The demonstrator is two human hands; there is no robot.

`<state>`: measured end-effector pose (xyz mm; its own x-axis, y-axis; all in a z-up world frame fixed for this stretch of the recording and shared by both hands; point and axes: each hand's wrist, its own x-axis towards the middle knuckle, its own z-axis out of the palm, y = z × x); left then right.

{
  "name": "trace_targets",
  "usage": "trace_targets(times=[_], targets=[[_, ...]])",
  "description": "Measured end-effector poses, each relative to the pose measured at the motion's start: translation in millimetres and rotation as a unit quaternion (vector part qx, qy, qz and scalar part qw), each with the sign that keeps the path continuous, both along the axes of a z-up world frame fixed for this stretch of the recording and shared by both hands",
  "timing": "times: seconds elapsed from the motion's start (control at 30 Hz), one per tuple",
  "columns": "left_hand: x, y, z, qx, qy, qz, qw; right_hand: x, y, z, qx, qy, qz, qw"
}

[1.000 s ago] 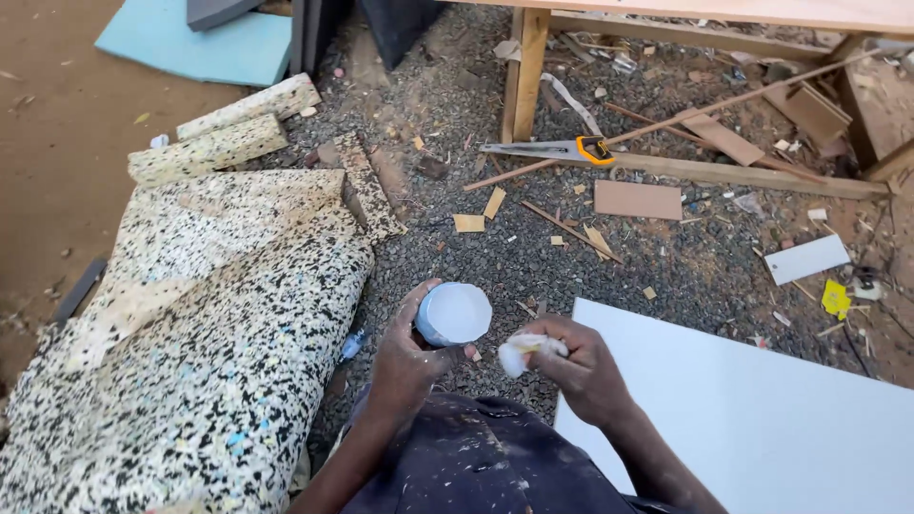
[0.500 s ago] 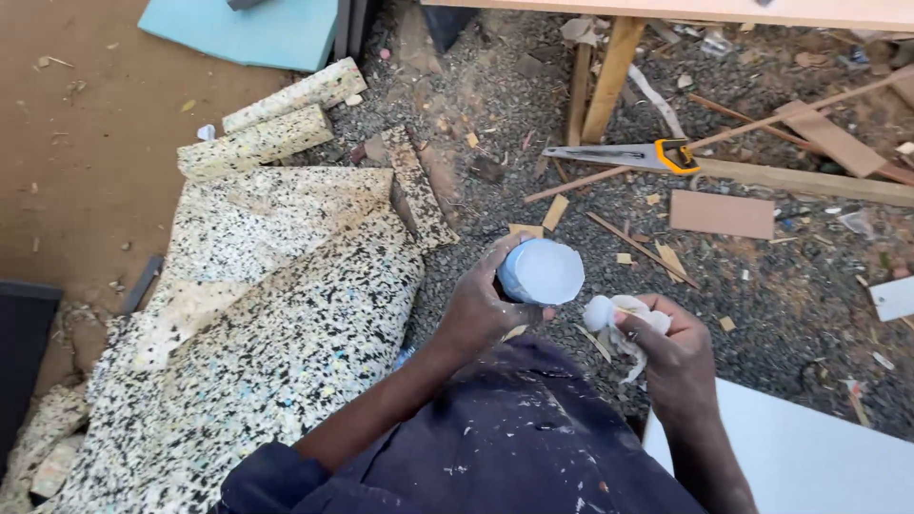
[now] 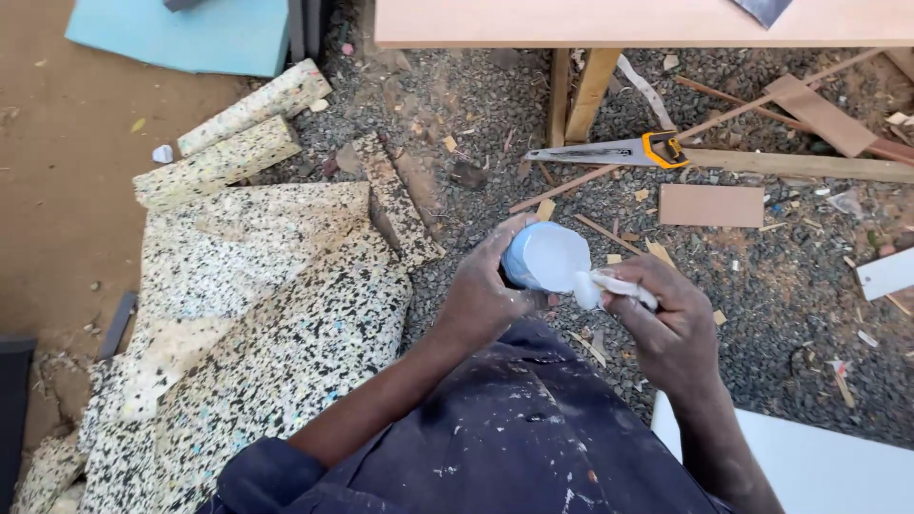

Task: Clean the edge of a white panel using a cloth and liquid from a container

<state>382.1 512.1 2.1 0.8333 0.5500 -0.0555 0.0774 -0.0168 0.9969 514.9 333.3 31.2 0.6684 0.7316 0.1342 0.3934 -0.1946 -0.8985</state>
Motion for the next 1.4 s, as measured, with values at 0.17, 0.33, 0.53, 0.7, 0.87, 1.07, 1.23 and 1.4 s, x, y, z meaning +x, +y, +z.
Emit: trace_targets(times=[0.17, 0.33, 0.53, 0.7, 0.87, 1.07, 1.23, 1.4], targets=[[62, 31, -13, 0.039, -0.046, 0.036, 0.998, 58, 31, 5, -0.049, 0.022, -0.005, 0.999], [120, 57, -12, 0.032, -0.056, 0.051, 0.997, 112, 57, 11, -0.012, 0.204, -0.086, 0.975], [173, 70, -20, -0.009, -0.092, 0.017, 0.996, 164, 89, 13, 0.073, 0.400, -0.166, 0.899], [214, 98, -30, 0.005, -0.083, -0.076, 0.994, 185, 119, 18, 0.079, 0.373, -0.230, 0.895], [265, 144, -50, -0.014, -0.114, -0.186, 0.976, 206, 147, -12, 0.125, 0.331, -0.339, 0.872], [320, 214, -48, 0.023, -0.117, -0.278, 0.953, 217, 215, -6, 0.169, 0.254, -0.459, 0.835], [348, 244, -37, -0.018, -0.101, -0.360, 0.927, 218, 241, -8, 0.149, 0.179, -0.541, 0.808], [365, 249, -38, -0.021, -0.069, -0.432, 0.899, 210, 255, -9, 0.143, 0.137, -0.603, 0.773]])
